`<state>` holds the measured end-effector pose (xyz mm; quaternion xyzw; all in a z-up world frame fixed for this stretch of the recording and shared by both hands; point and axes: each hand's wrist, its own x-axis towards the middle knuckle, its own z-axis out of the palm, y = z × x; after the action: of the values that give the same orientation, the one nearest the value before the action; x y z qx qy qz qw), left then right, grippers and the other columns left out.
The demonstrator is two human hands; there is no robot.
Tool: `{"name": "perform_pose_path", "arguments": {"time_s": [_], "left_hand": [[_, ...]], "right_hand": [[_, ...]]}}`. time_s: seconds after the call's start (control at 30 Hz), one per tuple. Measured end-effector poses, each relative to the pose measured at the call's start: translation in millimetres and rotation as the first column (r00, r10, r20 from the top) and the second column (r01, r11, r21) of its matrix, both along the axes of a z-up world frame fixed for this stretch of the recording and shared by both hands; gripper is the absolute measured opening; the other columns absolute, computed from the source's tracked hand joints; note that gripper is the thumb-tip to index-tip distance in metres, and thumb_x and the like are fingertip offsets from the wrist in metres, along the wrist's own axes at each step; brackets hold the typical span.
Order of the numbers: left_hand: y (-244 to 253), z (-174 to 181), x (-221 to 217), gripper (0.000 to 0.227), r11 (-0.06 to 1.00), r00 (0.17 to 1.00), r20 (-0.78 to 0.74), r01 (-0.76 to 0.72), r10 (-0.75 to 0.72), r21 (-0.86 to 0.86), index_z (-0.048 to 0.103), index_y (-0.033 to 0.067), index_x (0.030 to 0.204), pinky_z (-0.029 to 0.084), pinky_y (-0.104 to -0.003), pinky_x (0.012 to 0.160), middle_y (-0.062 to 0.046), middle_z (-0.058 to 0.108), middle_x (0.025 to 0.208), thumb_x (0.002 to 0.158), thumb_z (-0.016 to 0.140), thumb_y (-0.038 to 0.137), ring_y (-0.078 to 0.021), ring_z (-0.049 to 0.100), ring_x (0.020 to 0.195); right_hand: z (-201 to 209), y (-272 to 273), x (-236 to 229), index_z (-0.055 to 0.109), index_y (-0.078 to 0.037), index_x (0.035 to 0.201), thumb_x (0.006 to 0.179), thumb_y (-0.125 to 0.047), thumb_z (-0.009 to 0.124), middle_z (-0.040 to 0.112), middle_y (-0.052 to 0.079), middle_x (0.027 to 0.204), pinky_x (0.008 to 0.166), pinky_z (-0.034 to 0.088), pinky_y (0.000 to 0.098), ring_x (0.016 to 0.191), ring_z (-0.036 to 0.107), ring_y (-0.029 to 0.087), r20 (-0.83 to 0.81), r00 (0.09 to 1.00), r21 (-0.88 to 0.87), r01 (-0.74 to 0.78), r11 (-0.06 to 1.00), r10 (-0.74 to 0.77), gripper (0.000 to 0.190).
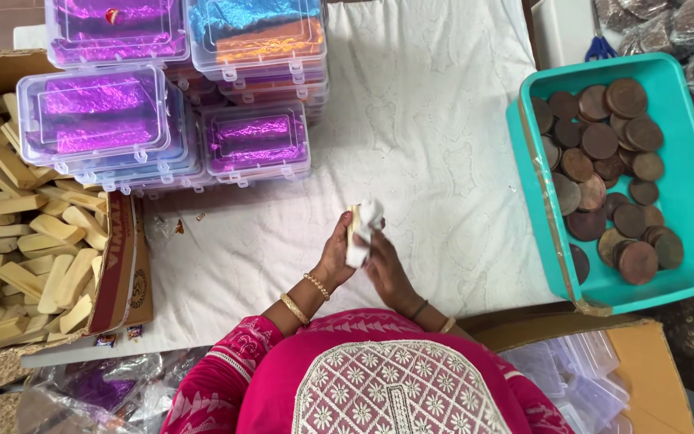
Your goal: The recorder is packaging small wooden blocks and other items into plastic containers and foil wrap at a workstation.
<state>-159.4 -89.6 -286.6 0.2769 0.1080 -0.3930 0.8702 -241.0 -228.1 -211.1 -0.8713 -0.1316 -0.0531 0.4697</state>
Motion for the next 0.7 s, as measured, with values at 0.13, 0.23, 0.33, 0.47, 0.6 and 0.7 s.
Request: {"name": "perform_pose_path", "arguments": {"time_s": [0.13, 0.23, 0.33, 0.47, 0.6, 0.7], "left_hand": [[-2.0, 51.1, 7.9, 0.077, 0.991, 0.980, -0.197, -0.021, -0.006, -0.134, 0.041, -0.0013, 0.153, 0.057, -0.043, 0.101, -0.017, 0.067, 0.126, 0.105, 0.044, 0.060, -0.0303, 0.064, 0.115], [-2.9, 53.3, -0.5, 0.073, 0.980, 0.975, -0.152, 0.179, -0.165, 0.089, 0.040, 0.0174, 0.147, 0.056, -0.045, 0.100, -0.010, 0.068, 0.128, 0.093, 0.034, 0.066, -0.0249, 0.065, 0.121], [-7.1, 26.6, -1.9, 0.071, 0.986, 0.986, -0.037, 0.166, -0.165, 0.008, 0.041, 0.0042, 0.150, 0.055, -0.049, 0.102, -0.013, 0.063, 0.129, 0.102, 0.046, 0.057, -0.0287, 0.061, 0.124], [-8.2, 37.6, 1.3, 0.060, 0.972, 0.979, 0.124, 0.134, -0.159, 0.191, 0.045, 0.0131, 0.150, 0.053, -0.041, 0.100, -0.009, 0.059, 0.128, 0.096, 0.066, 0.027, -0.0245, 0.061, 0.119], [-5.0, 29.5, 7.3, 0.056, 0.947, 0.984, 0.149, 0.043, -0.095, 0.319, 0.054, 0.0069, 0.145, 0.058, -0.039, 0.098, -0.010, 0.062, 0.124, 0.092, 0.070, 0.007, -0.0183, 0.065, 0.109], [-2.8, 15.4, 11.1, 0.054, 0.956, 0.965, 0.261, -0.098, 0.023, 0.278, 0.051, -0.0027, 0.145, 0.059, -0.040, 0.094, -0.015, 0.065, 0.121, 0.094, 0.068, 0.005, -0.0215, 0.067, 0.105]], "right_hand": [[-13.7, -3.1, 4.5, 0.044, -0.010, 0.155, 0.107, -0.027, 0.049, 0.035, 0.014, 0.162, 0.124, 0.029, 0.0519, 0.153, 0.032, 0.036, 0.070, 0.988, -0.138, -0.126, 0.982, 0.137, 0.051], [-6.8, -3.6, 30.0, 0.049, -0.012, 0.152, 0.107, -0.023, 0.048, 0.033, 0.021, 0.163, 0.124, 0.026, 0.0525, 0.154, 0.026, 0.038, 0.187, 0.982, -0.254, 0.067, 0.965, -0.019, 0.047], [-10.0, -12.9, 53.0, 0.044, -0.005, 0.155, 0.111, -0.020, 0.037, 0.051, 0.014, 0.158, 0.123, 0.029, 0.0527, 0.151, 0.034, 0.035, 0.092, 0.990, -0.106, 0.117, 0.987, -0.107, 0.047], [-71.7, -31.3, 53.1, 0.060, -0.003, 0.144, 0.115, -0.036, 0.038, 0.062, 0.021, 0.124, 0.100, 0.051, 0.0424, 0.113, 0.061, 0.030, -0.411, 0.868, 0.319, 0.423, 0.849, -0.278, 0.049], [-58.0, -28.0, 35.0, 0.047, -0.007, 0.149, 0.108, -0.044, 0.032, 0.061, 0.009, 0.134, 0.103, 0.052, 0.0338, 0.124, 0.060, 0.019, -0.607, 0.781, 0.520, 0.529, 0.671, -0.146, 0.057], [-69.7, -16.5, 20.0, 0.035, -0.014, 0.151, 0.104, -0.042, 0.040, 0.053, 0.000, 0.143, 0.109, 0.045, 0.0328, 0.130, 0.054, 0.011, -0.676, 0.733, 0.649, 0.544, 0.532, 0.074, 0.055]]}}
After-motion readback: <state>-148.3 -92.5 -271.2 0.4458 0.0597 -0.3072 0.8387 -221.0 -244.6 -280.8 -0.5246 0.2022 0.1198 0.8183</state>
